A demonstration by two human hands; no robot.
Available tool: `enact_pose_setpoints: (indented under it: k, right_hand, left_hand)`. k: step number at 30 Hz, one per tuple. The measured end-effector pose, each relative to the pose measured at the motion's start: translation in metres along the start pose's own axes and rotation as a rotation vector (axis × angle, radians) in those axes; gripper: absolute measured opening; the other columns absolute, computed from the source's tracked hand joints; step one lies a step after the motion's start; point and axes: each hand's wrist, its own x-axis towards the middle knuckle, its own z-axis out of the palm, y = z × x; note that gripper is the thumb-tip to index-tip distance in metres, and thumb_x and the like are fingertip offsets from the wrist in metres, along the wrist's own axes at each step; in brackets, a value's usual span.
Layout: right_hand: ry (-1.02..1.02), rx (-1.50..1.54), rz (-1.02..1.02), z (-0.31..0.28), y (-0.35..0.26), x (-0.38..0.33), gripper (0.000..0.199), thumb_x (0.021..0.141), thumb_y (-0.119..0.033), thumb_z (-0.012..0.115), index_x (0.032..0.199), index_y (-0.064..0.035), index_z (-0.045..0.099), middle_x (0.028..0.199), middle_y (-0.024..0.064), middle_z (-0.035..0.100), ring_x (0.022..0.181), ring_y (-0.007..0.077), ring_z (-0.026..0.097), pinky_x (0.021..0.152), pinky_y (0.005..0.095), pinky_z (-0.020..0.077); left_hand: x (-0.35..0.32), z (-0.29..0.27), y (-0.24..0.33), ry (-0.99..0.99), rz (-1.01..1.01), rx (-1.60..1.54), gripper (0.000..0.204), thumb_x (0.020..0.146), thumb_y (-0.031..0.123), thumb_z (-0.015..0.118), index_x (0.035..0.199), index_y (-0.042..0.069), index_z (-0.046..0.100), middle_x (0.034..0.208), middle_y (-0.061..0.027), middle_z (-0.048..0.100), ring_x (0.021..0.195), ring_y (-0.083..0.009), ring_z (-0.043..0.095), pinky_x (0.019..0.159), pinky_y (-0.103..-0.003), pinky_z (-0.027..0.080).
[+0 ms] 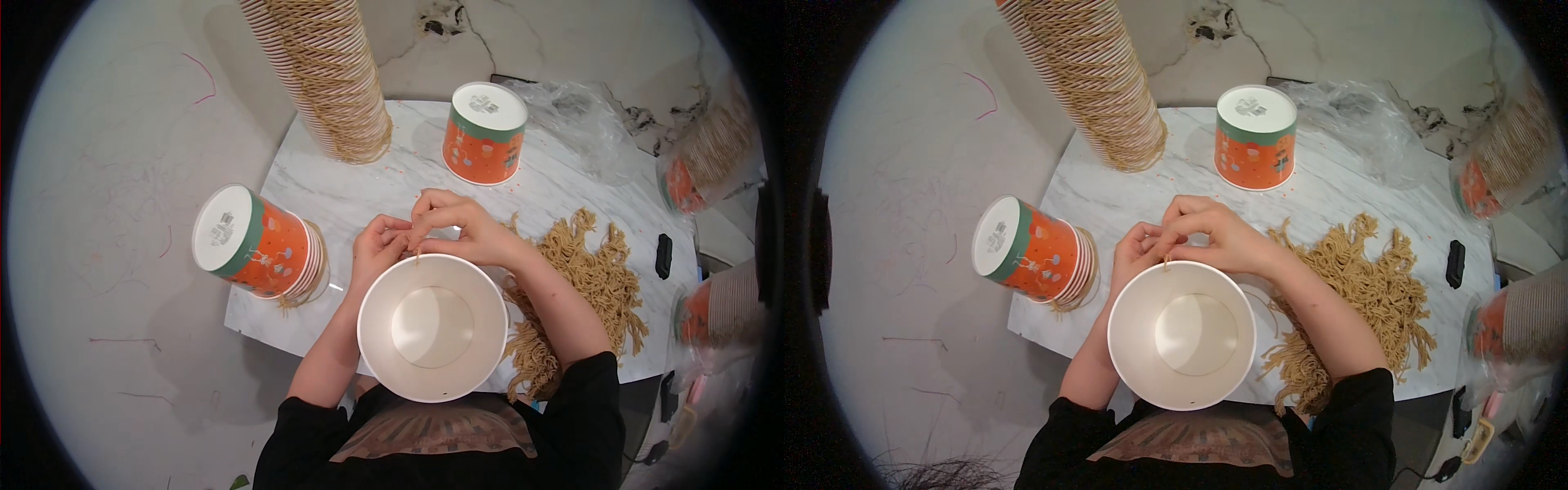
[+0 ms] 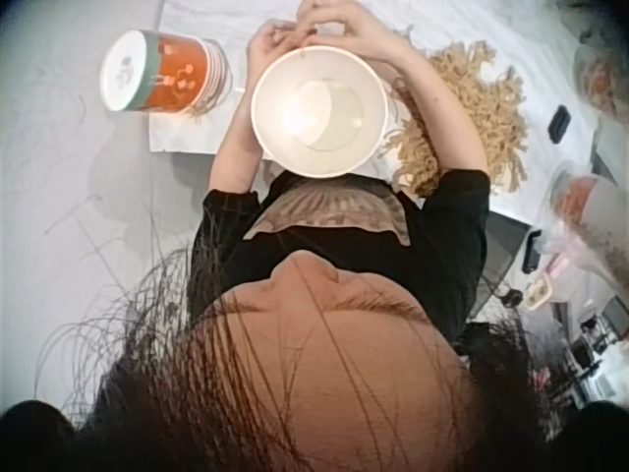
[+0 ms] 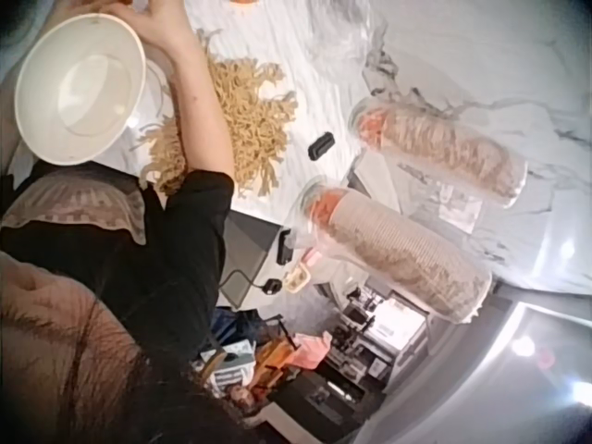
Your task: Attaching a thin string to a decorative paper cup by threading it through pre-punched holes.
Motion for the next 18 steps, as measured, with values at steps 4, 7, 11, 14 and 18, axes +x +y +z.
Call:
enact_pose_setpoints:
  k: [4,7,11,14,18]
  right_hand:
    - [-0.029,0.017,-0.030,-0.006,-0.004,-0.001,0.010,0.080,-0.006,0.078,0.089,-0.0090,0.077,0.096,0.0022,0.061,0.096,0.0177,0.059,0.087,0.0321,0.0458]
    - [-0.089,-0.081,-0.085,-0.010,-0.007,-0.001,0.011,0.080,-0.007,0.077,0.090,-0.0116,0.078,0.097,0.0015,0.061,0.098,0.0192,0.060,0.097,0.0372,0.0461]
    - [-0.092,-0.155,-0.105,-0.007,-0.007,-0.002,0.012,0.080,-0.007,0.077,0.090,-0.0135,0.078,0.098,0.0009,0.062,0.100,0.0203,0.061,0.110,0.0451,0.0406]
    - [-0.095,-0.118,-0.090,-0.007,-0.007,-0.002,0.011,0.080,-0.008,0.077,0.090,-0.0139,0.078,0.098,0.0007,0.062,0.102,0.0206,0.061,0.118,0.0510,0.0321]
    - [-0.102,-0.073,-0.104,-0.007,-0.012,0.000,0.011,0.080,-0.009,0.077,0.090,-0.0139,0.078,0.097,0.0006,0.062,0.101,0.0207,0.062,0.117,0.0499,0.0333]
  left_hand:
    - [0.001,0.001,-0.003,0.043,0.028,0.097,0.008,0.095,0.001,0.062,0.101,-0.004,0.060,0.087,-0.0118,0.074,0.076,-0.0113,0.069,0.064,-0.024,0.054]
    - [0.000,-0.001,-0.001,0.057,0.075,0.390,0.007,0.094,0.003,0.064,0.098,-0.003,0.062,0.086,-0.0112,0.075,0.075,-0.0102,0.069,0.064,-0.025,0.053]
    - [-0.003,0.004,0.007,0.075,0.082,0.467,0.007,0.094,0.004,0.065,0.097,-0.002,0.063,0.085,-0.0106,0.075,0.076,-0.0098,0.069,0.063,-0.026,0.052]
    - [-0.001,0.001,0.002,0.070,0.090,0.434,0.007,0.094,0.004,0.065,0.096,-0.003,0.063,0.085,-0.0110,0.075,0.076,-0.0105,0.070,0.064,-0.026,0.053]
    - [0.001,-0.004,-0.004,0.056,0.075,0.399,0.007,0.094,0.003,0.065,0.095,-0.003,0.063,0.086,-0.0116,0.075,0.075,-0.0108,0.070,0.065,-0.026,0.053]
